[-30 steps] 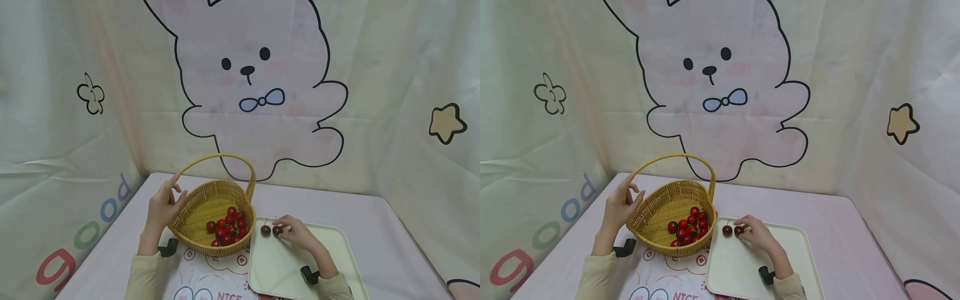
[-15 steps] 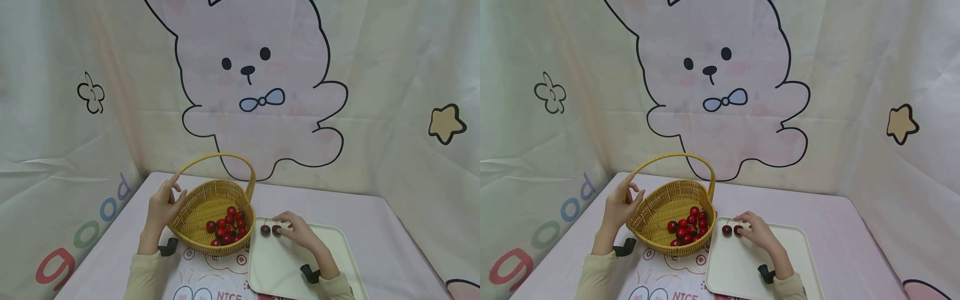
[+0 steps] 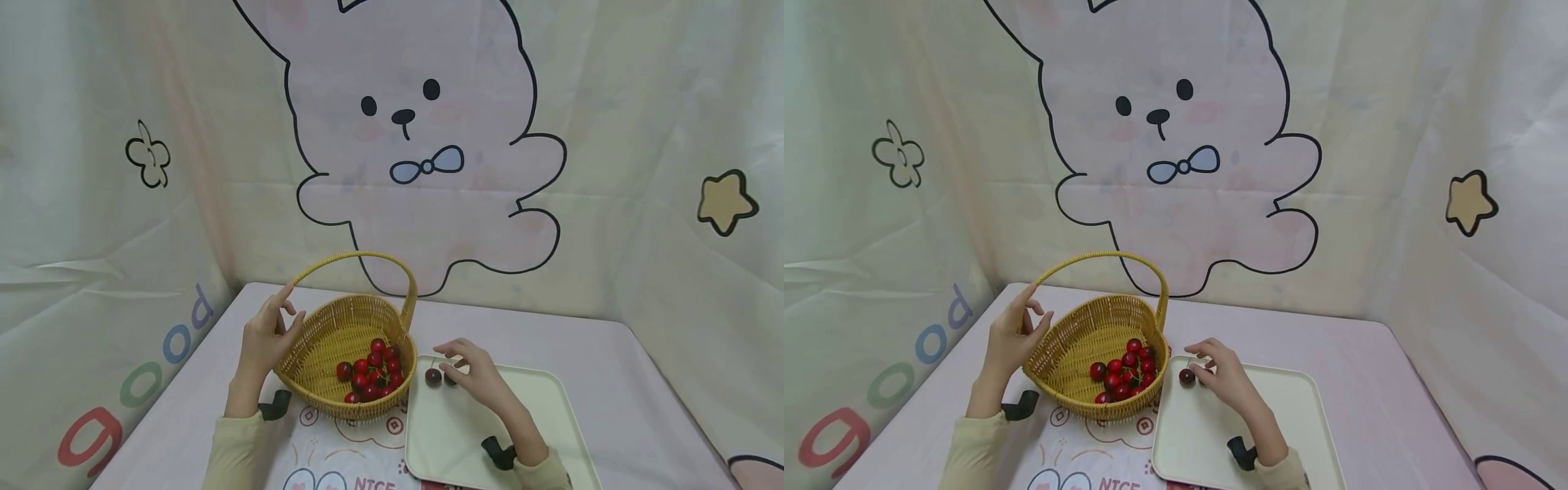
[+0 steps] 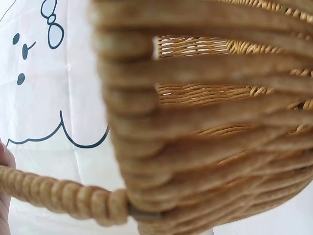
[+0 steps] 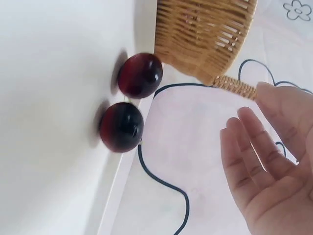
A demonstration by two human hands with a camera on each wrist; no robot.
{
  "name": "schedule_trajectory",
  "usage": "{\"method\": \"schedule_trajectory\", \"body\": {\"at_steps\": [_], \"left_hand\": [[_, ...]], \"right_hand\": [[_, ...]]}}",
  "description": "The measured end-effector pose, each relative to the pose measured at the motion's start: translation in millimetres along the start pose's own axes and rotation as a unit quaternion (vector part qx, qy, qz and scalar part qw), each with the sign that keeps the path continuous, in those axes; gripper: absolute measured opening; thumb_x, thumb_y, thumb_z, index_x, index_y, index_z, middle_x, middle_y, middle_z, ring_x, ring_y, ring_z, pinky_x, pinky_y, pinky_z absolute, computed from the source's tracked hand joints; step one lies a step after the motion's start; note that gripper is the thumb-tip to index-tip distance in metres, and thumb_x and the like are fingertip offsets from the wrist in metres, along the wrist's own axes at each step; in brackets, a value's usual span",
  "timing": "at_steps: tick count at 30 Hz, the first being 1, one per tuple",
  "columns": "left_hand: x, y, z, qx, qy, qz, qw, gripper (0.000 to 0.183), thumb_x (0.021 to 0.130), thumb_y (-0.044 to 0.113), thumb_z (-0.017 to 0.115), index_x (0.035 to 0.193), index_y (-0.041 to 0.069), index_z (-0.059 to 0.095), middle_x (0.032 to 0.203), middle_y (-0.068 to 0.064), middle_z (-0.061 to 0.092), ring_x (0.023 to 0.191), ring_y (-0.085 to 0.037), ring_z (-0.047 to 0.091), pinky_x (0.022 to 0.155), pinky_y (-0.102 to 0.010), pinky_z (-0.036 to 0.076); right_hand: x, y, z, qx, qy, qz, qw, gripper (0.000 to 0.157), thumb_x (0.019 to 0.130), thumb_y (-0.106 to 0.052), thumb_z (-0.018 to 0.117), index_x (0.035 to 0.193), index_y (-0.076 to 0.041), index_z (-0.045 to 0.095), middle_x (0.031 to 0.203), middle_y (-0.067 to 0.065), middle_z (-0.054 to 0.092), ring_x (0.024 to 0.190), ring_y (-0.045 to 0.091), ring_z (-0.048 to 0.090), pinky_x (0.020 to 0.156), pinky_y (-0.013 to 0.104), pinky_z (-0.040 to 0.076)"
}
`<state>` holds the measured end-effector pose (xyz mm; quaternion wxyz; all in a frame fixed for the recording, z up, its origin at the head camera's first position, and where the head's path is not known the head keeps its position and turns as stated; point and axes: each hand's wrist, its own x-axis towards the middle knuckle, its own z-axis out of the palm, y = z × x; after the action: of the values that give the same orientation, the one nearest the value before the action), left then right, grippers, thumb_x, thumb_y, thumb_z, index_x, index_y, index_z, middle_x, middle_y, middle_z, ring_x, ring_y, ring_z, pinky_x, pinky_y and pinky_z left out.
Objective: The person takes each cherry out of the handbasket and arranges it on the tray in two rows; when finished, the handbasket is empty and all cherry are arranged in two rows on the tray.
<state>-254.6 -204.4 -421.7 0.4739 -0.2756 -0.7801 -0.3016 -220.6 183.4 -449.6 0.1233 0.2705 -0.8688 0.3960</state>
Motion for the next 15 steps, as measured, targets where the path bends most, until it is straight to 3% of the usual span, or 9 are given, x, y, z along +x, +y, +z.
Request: {"method": "schedule_trajectory", "body": {"at_steps": [7,15], "left_hand": [[-0.1,1.5,-1.8,-0.004,0.001,-0.004,1.0000,0.048,0.090,0.030,0.054,0.133,0.009,0.046,0.084,0.002,0.056,0.053,0.004,0.032,0.045,-0.013,0.032],[-0.2,2.5,-1.6,-0.002,-0.001,0.001,1.0000,0.048,0.092,0.033,0.051,0.133,0.007,0.046,0.084,0.001,0.055,0.052,0.003,0.032,0.045,-0.013,0.032]], "right_hand": [[3.2,-13.1,11.3,0.018,0.007,-0.014,1.000,0.027,0.083,-0.006,0.067,0.109,-0.013,0.065,0.104,0.002,0.064,0.091,0.021,0.062,0.069,0.030,0.054],[8.8,-28.1,23.7,0.009,-0.006,-0.017,1.000,0.029,0.083,-0.007,0.067,0.112,-0.007,0.065,0.105,0.003,0.065,0.093,0.021,0.060,0.063,0.024,0.050]]}}
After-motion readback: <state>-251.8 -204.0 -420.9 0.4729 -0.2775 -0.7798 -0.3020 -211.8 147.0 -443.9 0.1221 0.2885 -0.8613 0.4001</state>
